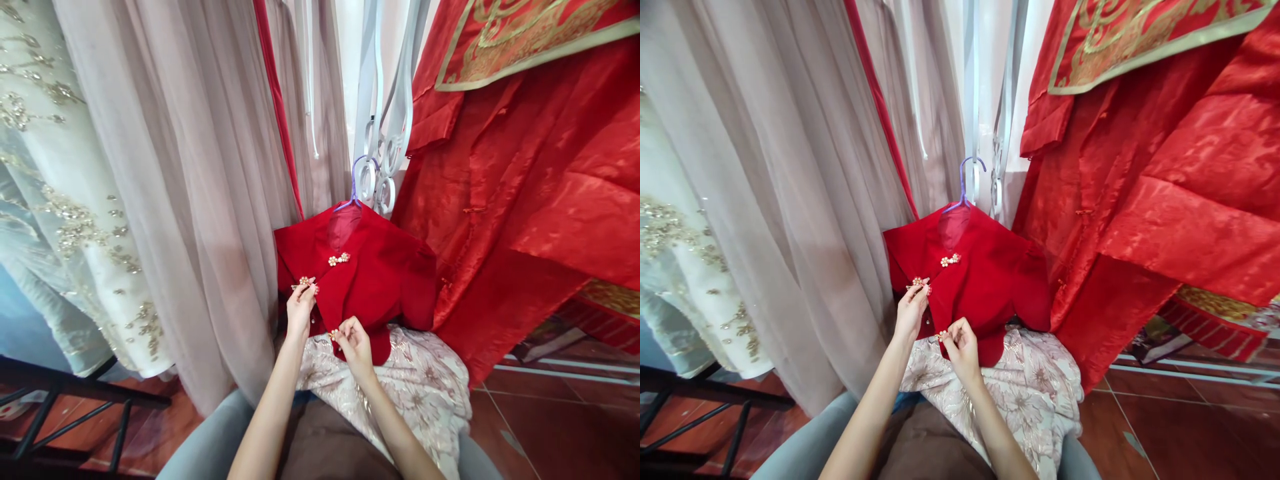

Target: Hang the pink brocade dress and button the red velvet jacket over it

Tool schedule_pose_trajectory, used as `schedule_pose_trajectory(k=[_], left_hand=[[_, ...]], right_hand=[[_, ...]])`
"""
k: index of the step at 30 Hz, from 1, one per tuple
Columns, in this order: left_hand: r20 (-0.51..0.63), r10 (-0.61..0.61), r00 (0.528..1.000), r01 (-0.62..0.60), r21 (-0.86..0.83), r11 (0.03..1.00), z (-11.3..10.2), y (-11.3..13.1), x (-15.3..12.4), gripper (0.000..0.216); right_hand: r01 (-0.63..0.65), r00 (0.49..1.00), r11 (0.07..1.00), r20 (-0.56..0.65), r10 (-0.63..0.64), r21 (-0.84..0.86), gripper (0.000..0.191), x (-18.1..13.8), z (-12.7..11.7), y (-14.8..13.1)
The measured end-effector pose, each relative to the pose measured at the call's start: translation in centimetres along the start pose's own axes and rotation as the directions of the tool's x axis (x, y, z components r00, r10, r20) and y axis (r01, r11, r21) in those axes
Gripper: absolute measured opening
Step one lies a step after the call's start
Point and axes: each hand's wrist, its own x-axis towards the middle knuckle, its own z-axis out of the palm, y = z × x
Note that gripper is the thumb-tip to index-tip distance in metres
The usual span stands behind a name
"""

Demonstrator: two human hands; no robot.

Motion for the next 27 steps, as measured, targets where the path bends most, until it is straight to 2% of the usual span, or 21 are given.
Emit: schedule_pose_trajectory(k=[3,5,6,7,9,11,12,14,15,17,23,25,27], left_hand=[[-0.083,0.073,0.994,-0.062,0.129,0.99,-0.2,-0.4,-0.5,0.037],[-0.15,0.256,0.955,-0.209,0.275,0.939,-0.1,-0.3,-0.9,0.038],[-0.127,0.382,0.916,-0.313,0.372,0.874,0.1,0.0,-1.1,0.035],[-0.046,0.502,0.864,-0.424,0.473,0.772,0.5,0.4,-1.1,0.03],[0.238,0.634,0.736,-0.619,0.618,0.485,1.7,1.9,-0.8,0.02],[0.507,0.611,0.608,-0.737,0.647,0.196,3.2,3.6,-0.1,0.018],[0.604,0.568,0.559,-0.771,0.631,0.087,4.0,4.4,0.3,0.018],[0.74,0.459,0.492,-0.817,0.574,-0.05,5.1,5.7,1.1,0.016],[0.788,0.401,0.467,-0.838,0.539,-0.082,5.5,6.1,1.4,0.015],[0.839,0.326,0.435,-0.869,0.486,-0.089,5.8,6.4,1.8,0.014],[0.845,0.291,0.448,-0.89,0.454,0.051,6.2,6.8,2.7,0.01],[0.87,0.247,0.427,-0.902,0.43,0.044,6.4,7.0,3.1,0.01],[0.886,0.234,0.4,-0.912,0.41,0.007,6.4,7.3,3.3,0.015]], right_hand=[[0.025,1.0,0.999,-0.01,-0.026,-0.029,0.019,-0.1,0.0,-0.1],[0.037,0.999,0.998,-0.023,-0.038,-0.041,0.018,-0.1,-0.1,-0.3],[0.038,0.999,0.998,-0.02,-0.039,-0.046,0.018,-0.1,-0.1,-0.4],[0.036,0.999,0.998,-0.008,-0.037,-0.05,0.018,-0.1,-0.1,-0.5],[0.026,0.999,0.998,0.022,-0.025,-0.064,0.018,-0.1,0.0,-0.7],[0.019,0.999,0.997,0.034,-0.017,-0.081,0.017,-0.2,0.1,-1.0],[0.017,0.999,0.996,0.033,-0.014,-0.088,0.016,-0.2,0.1,-1.0],[0.013,1.0,0.995,0.028,-0.01,-0.096,0.015,-0.1,0.1,-1.2],[0.011,1.0,0.995,0.027,-0.009,-0.097,0.015,-0.1,0.1,-1.2],[0.012,1.0,0.995,0.026,-0.009,-0.095,0.014,-0.1,0.1,-1.3],[0.039,0.999,0.994,0.015,-0.038,-0.1,0.014,-0.1,0.3,-1.6],[0.053,0.998,0.993,0.025,-0.051,-0.102,0.015,-0.2,0.2,-1.8],[0.054,0.991,0.992,0.124,-0.04,-0.111,0.015,-0.1,-0.2,-2.2]])
